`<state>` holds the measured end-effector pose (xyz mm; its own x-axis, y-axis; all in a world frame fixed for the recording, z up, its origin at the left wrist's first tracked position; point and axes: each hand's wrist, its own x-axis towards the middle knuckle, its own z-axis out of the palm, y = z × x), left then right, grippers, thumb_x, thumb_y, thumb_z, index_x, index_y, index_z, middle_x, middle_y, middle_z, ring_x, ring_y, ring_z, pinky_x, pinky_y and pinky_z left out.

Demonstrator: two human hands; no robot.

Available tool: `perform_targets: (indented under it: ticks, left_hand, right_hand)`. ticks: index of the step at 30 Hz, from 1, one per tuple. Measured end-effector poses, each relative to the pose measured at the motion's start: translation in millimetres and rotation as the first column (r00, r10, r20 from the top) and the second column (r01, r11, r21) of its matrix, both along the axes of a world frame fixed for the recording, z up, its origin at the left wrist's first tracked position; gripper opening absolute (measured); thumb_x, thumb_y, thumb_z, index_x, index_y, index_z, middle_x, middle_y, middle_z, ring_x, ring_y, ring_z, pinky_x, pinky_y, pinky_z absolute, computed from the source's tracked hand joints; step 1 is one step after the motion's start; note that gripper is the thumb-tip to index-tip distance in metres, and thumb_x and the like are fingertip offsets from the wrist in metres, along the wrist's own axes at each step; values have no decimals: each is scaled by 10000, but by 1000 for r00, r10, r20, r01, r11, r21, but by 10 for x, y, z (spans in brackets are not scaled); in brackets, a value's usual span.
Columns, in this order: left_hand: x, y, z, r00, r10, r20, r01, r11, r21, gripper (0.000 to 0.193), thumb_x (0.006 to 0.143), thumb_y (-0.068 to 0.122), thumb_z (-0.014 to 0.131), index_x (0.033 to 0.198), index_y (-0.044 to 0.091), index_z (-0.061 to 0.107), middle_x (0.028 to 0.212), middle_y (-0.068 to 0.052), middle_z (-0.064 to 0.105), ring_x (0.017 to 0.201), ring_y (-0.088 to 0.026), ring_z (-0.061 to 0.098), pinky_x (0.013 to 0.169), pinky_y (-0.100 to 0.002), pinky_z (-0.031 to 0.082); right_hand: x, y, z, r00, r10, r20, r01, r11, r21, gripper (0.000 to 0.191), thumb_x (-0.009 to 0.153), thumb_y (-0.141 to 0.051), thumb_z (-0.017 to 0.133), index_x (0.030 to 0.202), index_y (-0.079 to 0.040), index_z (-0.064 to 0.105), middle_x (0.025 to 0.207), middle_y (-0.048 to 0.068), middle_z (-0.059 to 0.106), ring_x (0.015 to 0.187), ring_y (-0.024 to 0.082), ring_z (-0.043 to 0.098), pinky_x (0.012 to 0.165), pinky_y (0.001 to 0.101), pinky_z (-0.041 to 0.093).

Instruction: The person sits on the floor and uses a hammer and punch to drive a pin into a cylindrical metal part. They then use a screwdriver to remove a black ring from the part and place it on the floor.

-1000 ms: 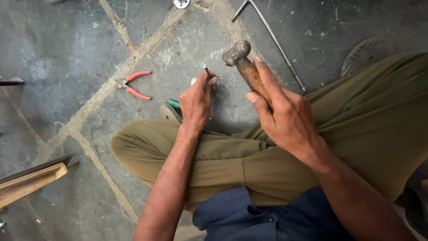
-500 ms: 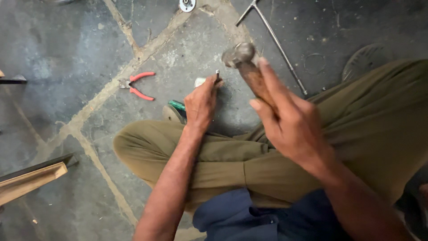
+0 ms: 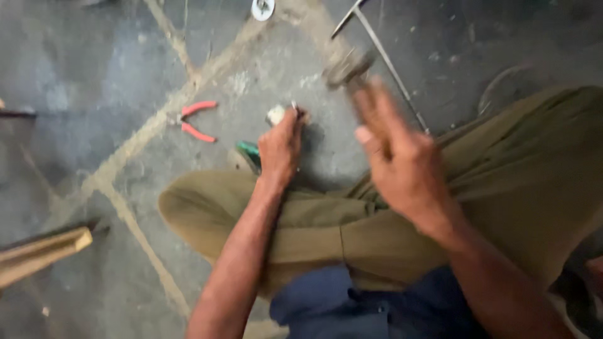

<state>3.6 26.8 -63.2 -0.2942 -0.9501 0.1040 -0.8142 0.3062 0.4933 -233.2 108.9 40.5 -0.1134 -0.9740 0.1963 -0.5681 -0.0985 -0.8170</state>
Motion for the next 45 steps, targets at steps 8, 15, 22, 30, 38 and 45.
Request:
perform_targets:
  ticks: [8,15,22,30,38,45]
  left_hand:
    - [-8,-139,216,886,293,-361,-250,955,160,161,1100,202,523,1115,59,594,938,-92,784,771,-214,749,702,-362,569]
    - [310,-81,155,878,374,-297,-368,926,80,274,1142,259,481,1150,11,596,1106,-158,768,994,-287,725,860,-391,529]
    - [451,-123,0,903,361,-234,-363,931,34,320,1090,275,523,1176,-7,648,1089,-208,714,1006,-373,712,888,-446,540]
    - [522,-218,146,865,224,449,-330,928,173,205,1076,212,533,1107,21,602,1128,-207,616,1076,-420,598,911,-559,475]
    - [308,-373,77,778,-283,561,424,896,-136,791,648,-10,671,1411,174,575,1468,-96,571,1376,-382,462,1113,-594,265]
    - [211,-544,170,927,-307,214,258,939,226,669,794,382,887,1294,78,564,1189,-140,657,1213,-344,596,1202,-597,269]
  right_hand:
    - [-99,-77,52,988,-20,154,18,1000,16,530,1146,-258,578,1582,-4,416,1030,201,705,859,229,729,735,341,552]
    - [-100,-35,-79,985,4,171,-17,997,76,541,1139,-261,598,1587,0,442,900,146,683,745,165,689,688,320,539]
    - [-102,-82,-21,992,-26,125,5,986,166,565,1117,-296,595,1588,-24,443,744,104,653,664,162,686,622,336,527]
    - [-114,-154,-122,958,-78,276,-8,955,296,563,1087,-279,583,1596,-82,447,734,36,632,600,112,629,548,297,518]
    - [-132,-185,-231,858,-130,497,-37,949,312,549,1089,-226,582,1606,-102,449,751,-5,583,572,70,545,503,262,482]
    - [-189,-244,-395,711,-270,650,-49,902,429,469,1061,-223,599,1499,-78,517,736,4,591,546,85,552,472,257,462]
